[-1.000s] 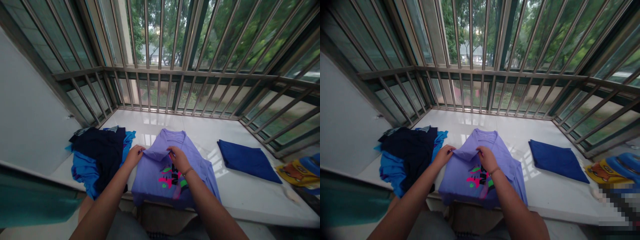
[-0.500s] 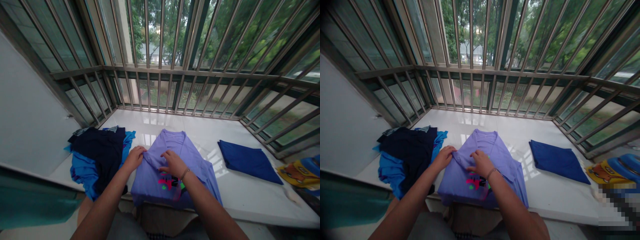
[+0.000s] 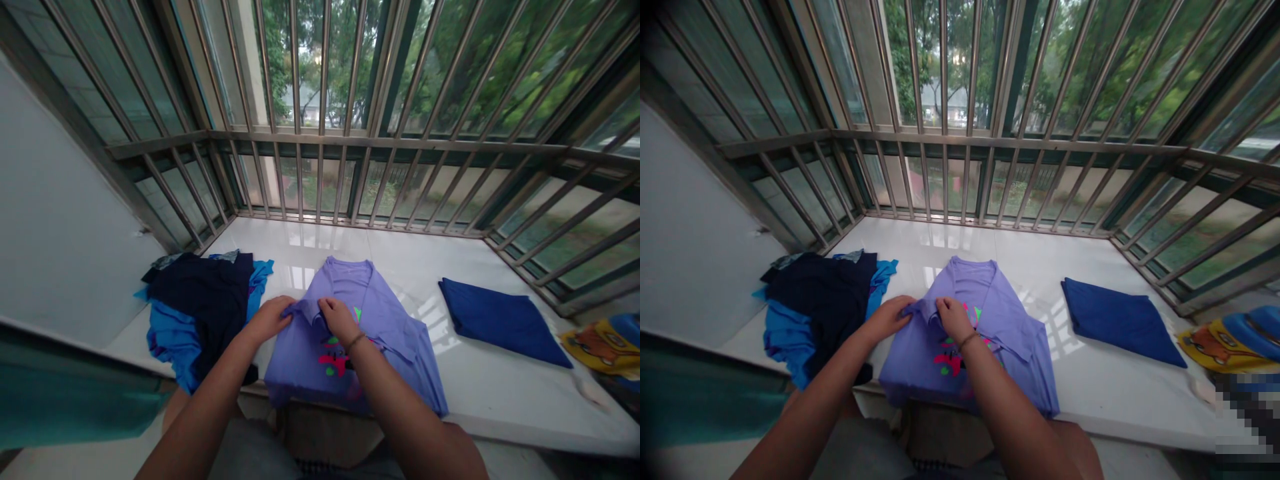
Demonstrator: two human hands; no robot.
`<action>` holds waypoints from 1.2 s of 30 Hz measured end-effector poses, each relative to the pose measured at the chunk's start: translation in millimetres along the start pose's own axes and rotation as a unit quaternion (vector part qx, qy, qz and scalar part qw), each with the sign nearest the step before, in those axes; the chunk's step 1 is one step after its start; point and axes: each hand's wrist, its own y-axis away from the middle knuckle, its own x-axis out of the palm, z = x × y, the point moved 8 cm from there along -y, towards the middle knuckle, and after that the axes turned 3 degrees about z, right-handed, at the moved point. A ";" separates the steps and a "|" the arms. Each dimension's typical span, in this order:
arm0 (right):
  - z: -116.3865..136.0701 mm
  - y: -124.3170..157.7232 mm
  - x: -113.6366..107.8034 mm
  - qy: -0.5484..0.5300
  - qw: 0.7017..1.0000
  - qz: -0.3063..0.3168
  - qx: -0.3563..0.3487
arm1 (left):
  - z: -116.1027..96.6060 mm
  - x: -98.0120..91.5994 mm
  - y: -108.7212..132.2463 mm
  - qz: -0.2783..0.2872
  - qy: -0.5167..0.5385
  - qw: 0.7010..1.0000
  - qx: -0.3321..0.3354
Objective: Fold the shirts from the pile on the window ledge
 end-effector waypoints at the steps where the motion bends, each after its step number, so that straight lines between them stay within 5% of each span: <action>1: -0.7 0.5 -1.0 0.003 1.000 0.006 -0.006 | 2.0 -0.5 -1.0 -0.002 -0.003 1.000 -0.002; 11: -15.4 24.1 -23.4 0.172 0.984 -0.036 0.006 | 28.4 -8.6 8.3 -0.065 -0.035 0.996 -0.046; 17: 22.9 39.8 13.8 0.194 0.967 0.041 -0.159 | 31.5 -11.4 11.9 -0.069 -0.061 0.993 -0.079; 20: 32.6 39.6 30.4 0.259 0.953 0.059 -0.147 | 30.6 -12.0 11.2 -0.068 -0.067 0.992 -0.080; 28: 33.3 50.9 11.7 0.281 0.931 0.058 -0.224 | 21.1 -17.8 8.9 -0.058 -0.110 0.986 -0.111; 32: 20.6 56.0 7.9 0.272 0.937 0.096 -0.199 | 17.5 -20.1 -0.8 -0.077 -0.153 0.972 -0.159; 36: 5.4 39.0 -18.6 0.243 0.966 0.022 -0.084 | -3.2 -14.4 -26.0 -0.108 -0.127 0.976 -0.139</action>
